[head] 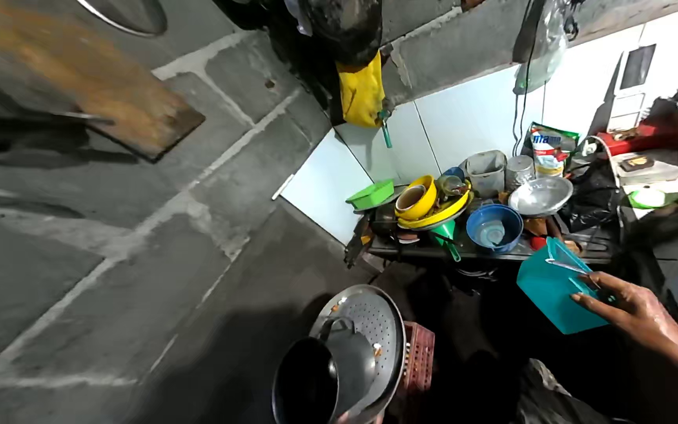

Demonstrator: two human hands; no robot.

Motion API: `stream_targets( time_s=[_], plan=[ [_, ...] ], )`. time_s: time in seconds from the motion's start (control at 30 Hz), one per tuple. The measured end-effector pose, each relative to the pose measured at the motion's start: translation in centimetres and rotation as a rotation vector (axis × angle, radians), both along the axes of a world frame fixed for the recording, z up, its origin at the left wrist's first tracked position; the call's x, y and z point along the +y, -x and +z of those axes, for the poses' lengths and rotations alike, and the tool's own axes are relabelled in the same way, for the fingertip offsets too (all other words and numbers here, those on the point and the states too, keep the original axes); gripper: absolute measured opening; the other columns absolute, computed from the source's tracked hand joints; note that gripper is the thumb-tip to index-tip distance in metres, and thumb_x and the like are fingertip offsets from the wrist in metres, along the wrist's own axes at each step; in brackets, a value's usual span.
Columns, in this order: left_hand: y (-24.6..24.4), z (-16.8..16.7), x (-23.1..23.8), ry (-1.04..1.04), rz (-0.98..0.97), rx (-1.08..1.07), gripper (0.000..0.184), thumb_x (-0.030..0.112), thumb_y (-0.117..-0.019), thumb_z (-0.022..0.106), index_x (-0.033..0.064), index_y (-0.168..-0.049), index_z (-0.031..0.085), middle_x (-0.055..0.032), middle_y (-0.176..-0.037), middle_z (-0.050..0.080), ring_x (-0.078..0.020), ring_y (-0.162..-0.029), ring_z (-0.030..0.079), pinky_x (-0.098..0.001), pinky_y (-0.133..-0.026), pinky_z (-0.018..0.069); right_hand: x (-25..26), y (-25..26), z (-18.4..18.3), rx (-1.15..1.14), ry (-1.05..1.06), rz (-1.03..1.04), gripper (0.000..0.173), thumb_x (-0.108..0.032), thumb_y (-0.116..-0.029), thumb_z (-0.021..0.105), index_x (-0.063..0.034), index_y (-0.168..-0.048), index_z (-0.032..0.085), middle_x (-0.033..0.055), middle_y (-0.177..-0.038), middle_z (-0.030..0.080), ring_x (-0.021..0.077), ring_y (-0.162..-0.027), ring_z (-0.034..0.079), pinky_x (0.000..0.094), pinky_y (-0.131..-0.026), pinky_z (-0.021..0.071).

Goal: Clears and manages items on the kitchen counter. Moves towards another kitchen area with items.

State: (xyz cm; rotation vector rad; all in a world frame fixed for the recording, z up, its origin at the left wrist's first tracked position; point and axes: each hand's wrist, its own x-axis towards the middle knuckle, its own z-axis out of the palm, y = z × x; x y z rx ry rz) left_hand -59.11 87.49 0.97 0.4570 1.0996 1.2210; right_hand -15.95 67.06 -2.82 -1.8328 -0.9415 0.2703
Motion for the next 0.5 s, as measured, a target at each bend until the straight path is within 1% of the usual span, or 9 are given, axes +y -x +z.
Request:
stream_targets(
  time_s=[0.03,0.1,0.17,0.23,0.27,0.33,0.43,0.5],
  plan=[
    [-1.1,0.7,2.2,0.002,0.006,-0.017,0.023,0.026,-0.0999,0.038,0.0110,-0.114,0.047,-0.0120,-0.102,0.065,-0.0269,-0.089,0.068,-0.0477,-0.074,0.0604,1.6,-0.5,0.2,-0.013,-0.014,0.009,0.036,-0.034,-0.0895,0.068,-0.0075,-0.114,0.072,0.0034,-0.091,0.071,0.0057,-0.068,0.059,0.0286,-0.064,0.0520],
    [-3.6,2.1,6.5,-0.009,-0.008,-0.059,0.022,0.026,-0.0987,0.042,0.0114,-0.114,0.048,-0.0124,-0.102,0.065,-0.0280,-0.089,0.068,-0.0494,-0.073,0.0606,4.7,-1.9,1.0,-0.057,-0.049,0.047,0.033,-0.034,-0.0901,0.067,-0.0082,-0.110,0.073,0.0031,-0.093,0.072,0.0054,-0.072,0.061,0.0280,-0.067,0.0535],
    [-6.1,3.3,10.8,-0.036,-0.061,-0.065,0.023,0.027,-0.0995,0.041,0.0104,-0.113,0.049,-0.0132,-0.099,0.067,-0.0286,-0.086,0.070,-0.0481,-0.070,0.0616,7.8,-3.3,1.5,-0.117,-0.077,0.097,0.033,-0.036,-0.0907,0.067,-0.0088,-0.109,0.074,0.0035,-0.095,0.072,0.0060,-0.075,0.062,0.0283,-0.069,0.0541],
    [-8.4,4.6,14.7,-0.045,-0.097,-0.031,0.026,0.028,-0.0996,0.038,0.0091,-0.113,0.050,-0.0153,-0.099,0.067,-0.0303,-0.084,0.070,-0.0481,-0.068,0.0612,10.5,-4.4,2.1,-0.191,-0.061,0.155,0.035,-0.036,-0.0920,0.065,-0.0070,-0.109,0.074,0.0074,-0.097,0.072,0.0117,-0.078,0.064,0.0334,-0.071,0.0546],
    [-9.9,5.5,16.7,-0.041,-0.101,0.006,0.027,0.027,-0.0993,0.038,0.0091,-0.115,0.050,-0.0158,-0.100,0.066,-0.0306,-0.084,0.070,-0.0479,-0.069,0.0608,11.8,-4.8,2.6,-0.235,-0.043,0.181,0.036,-0.037,-0.0931,0.065,-0.0060,-0.110,0.074,0.0100,-0.098,0.072,0.0164,-0.081,0.066,0.0382,-0.073,0.0559],
    [-12.6,7.0,20.6,-0.039,-0.117,0.043,0.030,0.025,-0.0988,0.038,0.0084,-0.123,0.047,-0.0177,-0.108,0.062,-0.0321,-0.090,0.067,-0.0489,-0.072,0.0594,14.4,-5.5,3.5,-0.327,-0.029,0.223,0.035,-0.036,-0.0949,0.064,-0.0055,-0.110,0.075,0.0127,-0.099,0.073,0.0236,-0.084,0.069,0.0446,-0.075,0.0574],
    [-15.8,8.1,26.7,-0.076,-0.144,0.007,0.028,0.023,-0.0973,0.040,0.0085,-0.121,0.047,-0.0180,-0.109,0.063,-0.0331,-0.091,0.068,-0.0507,-0.073,0.0598,18.4,-6.2,4.3,-0.463,-0.024,0.260,0.030,-0.034,-0.0972,0.063,-0.0085,-0.109,0.075,0.0123,-0.100,0.074,0.0274,-0.091,0.071,0.0472,-0.080,0.0589],
    [-18.1,8.7,30.5,-0.089,-0.146,0.017,0.028,0.021,-0.0988,0.040,0.0066,-0.122,0.047,-0.0188,-0.109,0.061,-0.0332,-0.091,0.067,-0.0511,-0.074,0.0597,21.0,-6.4,4.6,-0.544,-0.011,0.265,0.026,-0.031,-0.0976,0.064,-0.0104,-0.109,0.075,0.0118,-0.099,0.074,0.0295,-0.093,0.072,0.0484,-0.078,0.0596]
  ],
)
